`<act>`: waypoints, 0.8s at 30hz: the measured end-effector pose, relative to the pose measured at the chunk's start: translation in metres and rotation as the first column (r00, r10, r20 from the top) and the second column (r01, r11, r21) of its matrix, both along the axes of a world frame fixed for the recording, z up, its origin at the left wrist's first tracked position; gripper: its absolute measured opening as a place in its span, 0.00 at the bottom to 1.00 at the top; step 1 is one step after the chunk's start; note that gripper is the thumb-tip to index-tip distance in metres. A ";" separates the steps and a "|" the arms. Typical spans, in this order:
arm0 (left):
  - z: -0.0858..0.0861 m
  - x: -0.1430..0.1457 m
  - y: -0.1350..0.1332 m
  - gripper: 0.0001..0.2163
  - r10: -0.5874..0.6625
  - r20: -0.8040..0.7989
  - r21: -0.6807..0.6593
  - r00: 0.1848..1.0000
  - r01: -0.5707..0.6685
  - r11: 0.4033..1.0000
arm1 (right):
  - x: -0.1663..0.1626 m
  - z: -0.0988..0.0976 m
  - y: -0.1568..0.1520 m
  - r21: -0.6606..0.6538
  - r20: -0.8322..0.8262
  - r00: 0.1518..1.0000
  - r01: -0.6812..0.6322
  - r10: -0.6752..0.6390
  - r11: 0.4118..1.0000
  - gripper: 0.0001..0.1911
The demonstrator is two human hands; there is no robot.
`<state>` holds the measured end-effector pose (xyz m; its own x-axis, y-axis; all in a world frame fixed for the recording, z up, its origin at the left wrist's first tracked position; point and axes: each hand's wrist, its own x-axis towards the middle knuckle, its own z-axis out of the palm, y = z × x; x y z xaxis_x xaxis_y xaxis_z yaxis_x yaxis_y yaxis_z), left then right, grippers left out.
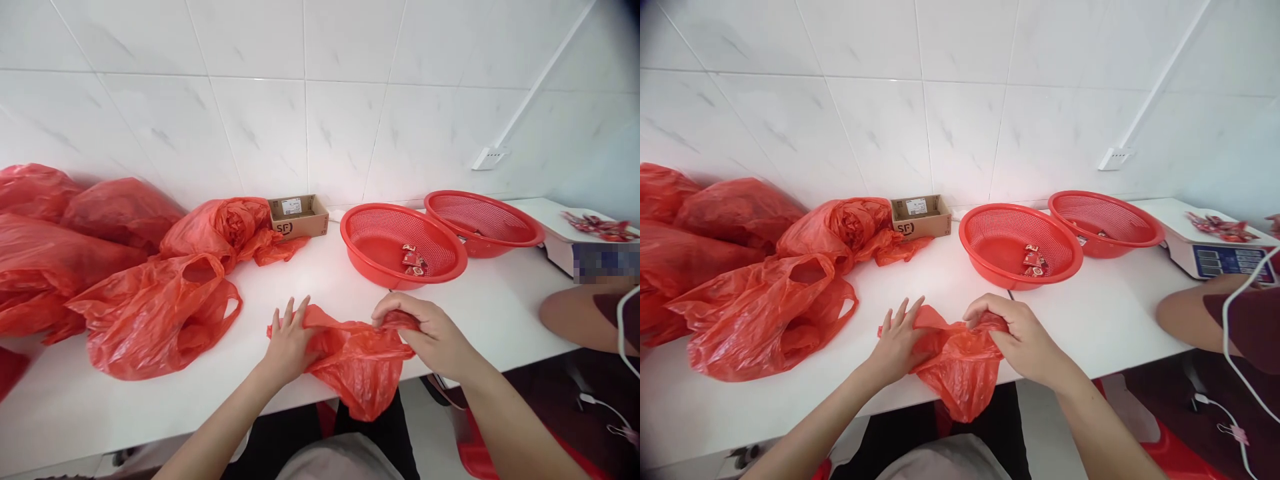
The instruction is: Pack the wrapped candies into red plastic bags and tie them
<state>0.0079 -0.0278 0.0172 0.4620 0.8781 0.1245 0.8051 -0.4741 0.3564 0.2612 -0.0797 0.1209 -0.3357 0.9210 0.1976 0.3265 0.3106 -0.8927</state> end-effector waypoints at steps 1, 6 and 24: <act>-0.005 -0.004 0.003 0.12 0.040 0.010 -0.017 0.999 -0.040 0.999 | 0.008 0.000 0.000 0.019 -0.006 1.000 0.016 -0.016 1.000 0.25; 0.007 -0.034 0.016 0.17 0.220 0.126 -0.022 0.967 -0.219 0.975 | 0.054 0.004 0.001 0.030 0.160 0.985 0.061 -0.065 0.998 0.16; 0.048 -0.042 -0.035 0.08 0.383 0.716 -0.562 0.584 0.156 0.812 | -0.021 -0.056 0.009 -0.004 0.823 0.561 -0.151 0.089 0.988 0.24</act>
<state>-0.0336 -0.0631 0.0649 0.3079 0.9449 -0.1110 0.1120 0.0798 0.9905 0.2401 -0.0705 0.0653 -0.4885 0.8563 -0.1675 0.8627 0.4452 -0.2400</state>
